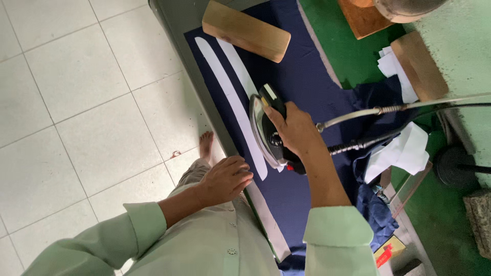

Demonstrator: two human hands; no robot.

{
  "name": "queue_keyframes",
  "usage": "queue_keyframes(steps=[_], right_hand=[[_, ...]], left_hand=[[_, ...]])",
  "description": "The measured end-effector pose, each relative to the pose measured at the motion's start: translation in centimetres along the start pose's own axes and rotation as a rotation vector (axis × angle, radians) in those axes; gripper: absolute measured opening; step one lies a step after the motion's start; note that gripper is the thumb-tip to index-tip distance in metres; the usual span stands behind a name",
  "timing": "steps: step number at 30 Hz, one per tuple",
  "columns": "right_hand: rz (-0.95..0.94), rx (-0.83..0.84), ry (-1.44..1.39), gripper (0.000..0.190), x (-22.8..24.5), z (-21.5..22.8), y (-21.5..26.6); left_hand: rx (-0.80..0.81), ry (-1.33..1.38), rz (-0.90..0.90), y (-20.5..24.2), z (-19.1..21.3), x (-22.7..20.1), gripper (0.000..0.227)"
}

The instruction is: The person irons a dark blue garment on a padded ironing board. They use a steam iron in their right hand and a wooden pressing block in their left hand to smooth the fabric and press seams. The person repeatedly moves the iron and the block along the garment to ensure it is flat.

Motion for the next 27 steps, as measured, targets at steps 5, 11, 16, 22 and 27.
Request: queue_keyframes(steps=[5, 11, 16, 22, 27], right_hand=[[0.004, -0.075, 0.019, 0.077, 0.7, 0.0, 4.2], [-0.084, -0.059, -0.058, 0.077, -1.5, -1.5, 5.9], [-0.101, -0.070, -0.033, 0.078, -1.7, -2.0, 7.8], [-0.210, -0.061, -0.082, 0.074, -2.7, -3.0, 9.6], [-0.336, 0.000, -0.112, 0.052, -1.3, -3.8, 11.0]], left_hand=[[-0.031, 0.012, 0.038, -0.6, 0.0, 1.4, 0.021], [-0.056, -0.024, 0.055, -1.2, 1.4, 3.7, 0.022], [-0.048, -0.048, 0.045, -4.9, 5.3, 7.2, 0.019], [0.000, -0.239, -0.034, -12.8, 5.1, 12.8, 0.025], [0.275, -0.303, -0.117, -17.9, 3.7, 14.7, 0.020]])
Point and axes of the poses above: each hand's wrist, its own y-axis away from the middle knuckle, its own z-axis out of the back of the hand, x = y × z, the point moved 9 cm from there along -y, towards the middle knuckle, and after that the axes turned 15 degrees about x, right-handed, at the moved point
